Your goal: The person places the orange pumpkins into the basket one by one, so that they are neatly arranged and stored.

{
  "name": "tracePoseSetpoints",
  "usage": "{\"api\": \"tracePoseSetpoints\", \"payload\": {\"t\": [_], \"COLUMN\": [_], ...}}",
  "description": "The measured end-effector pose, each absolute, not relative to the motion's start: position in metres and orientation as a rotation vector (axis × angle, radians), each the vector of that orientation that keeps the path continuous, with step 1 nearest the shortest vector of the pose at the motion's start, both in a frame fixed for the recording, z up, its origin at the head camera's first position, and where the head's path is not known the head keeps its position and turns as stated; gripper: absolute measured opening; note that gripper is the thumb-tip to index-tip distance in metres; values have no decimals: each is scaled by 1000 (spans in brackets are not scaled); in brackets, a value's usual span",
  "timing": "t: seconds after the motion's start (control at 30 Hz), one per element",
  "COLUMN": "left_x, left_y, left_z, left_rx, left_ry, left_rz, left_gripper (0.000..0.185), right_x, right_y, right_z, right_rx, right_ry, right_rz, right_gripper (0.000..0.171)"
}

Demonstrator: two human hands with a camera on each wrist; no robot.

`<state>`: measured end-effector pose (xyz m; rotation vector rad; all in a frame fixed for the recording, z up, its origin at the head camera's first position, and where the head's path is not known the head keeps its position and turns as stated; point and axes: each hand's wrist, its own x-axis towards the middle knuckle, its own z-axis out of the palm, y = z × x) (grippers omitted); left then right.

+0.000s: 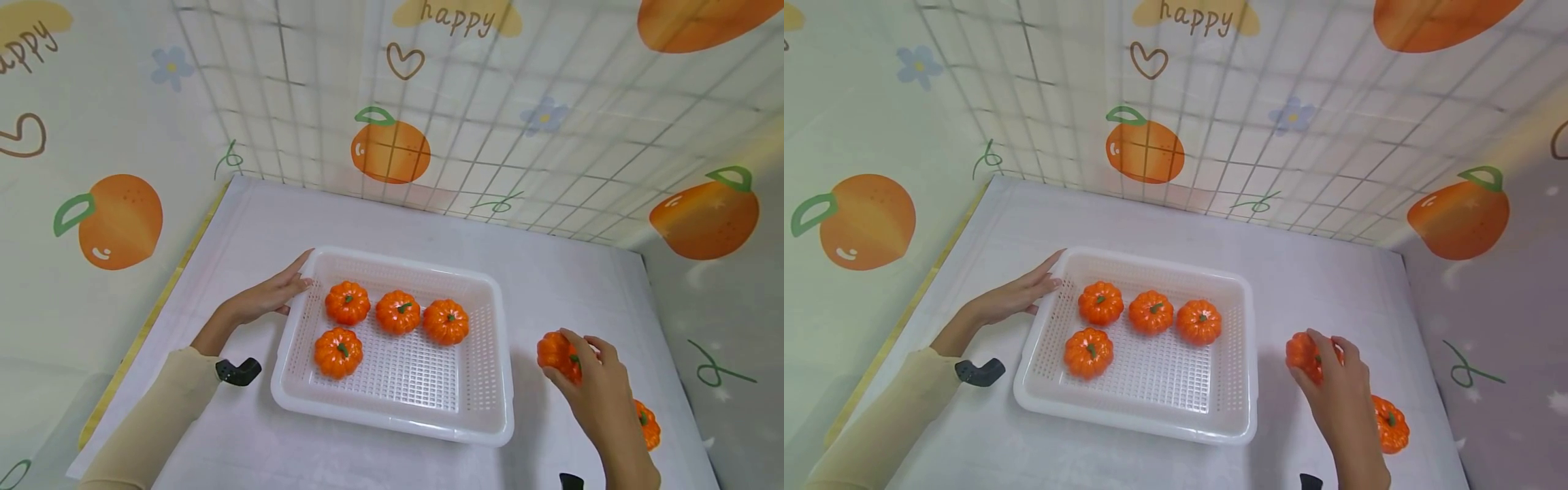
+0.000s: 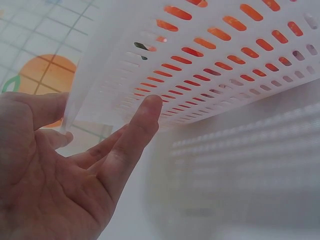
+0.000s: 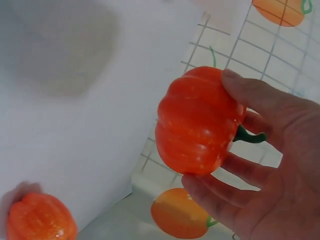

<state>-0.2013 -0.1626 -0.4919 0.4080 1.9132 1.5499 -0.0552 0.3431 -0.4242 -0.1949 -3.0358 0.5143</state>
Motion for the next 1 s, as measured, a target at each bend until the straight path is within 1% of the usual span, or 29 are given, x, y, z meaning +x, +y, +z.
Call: {"api": "tracePoseSetpoints", "payload": {"t": [0.3, 0.73, 1.0], "left_x": [-201, -204, -203], "left_y": [-163, -163, -163], "left_z": [-491, -493, -494], "left_rx": [410, 411, 420], "left_ry": [1916, 1920, 1923], "left_rz": [1546, 1545, 1537], "left_gripper": [67, 68, 67], "right_x": [-62, -75, -81], "right_y": [330, 307, 284], "right_z": [-413, -401, -399], "right_rx": [-109, 6, 146], "right_ry": [-3003, -2997, -2995], "right_rz": [545, 521, 510], "right_gripper": [65, 67, 68]}}
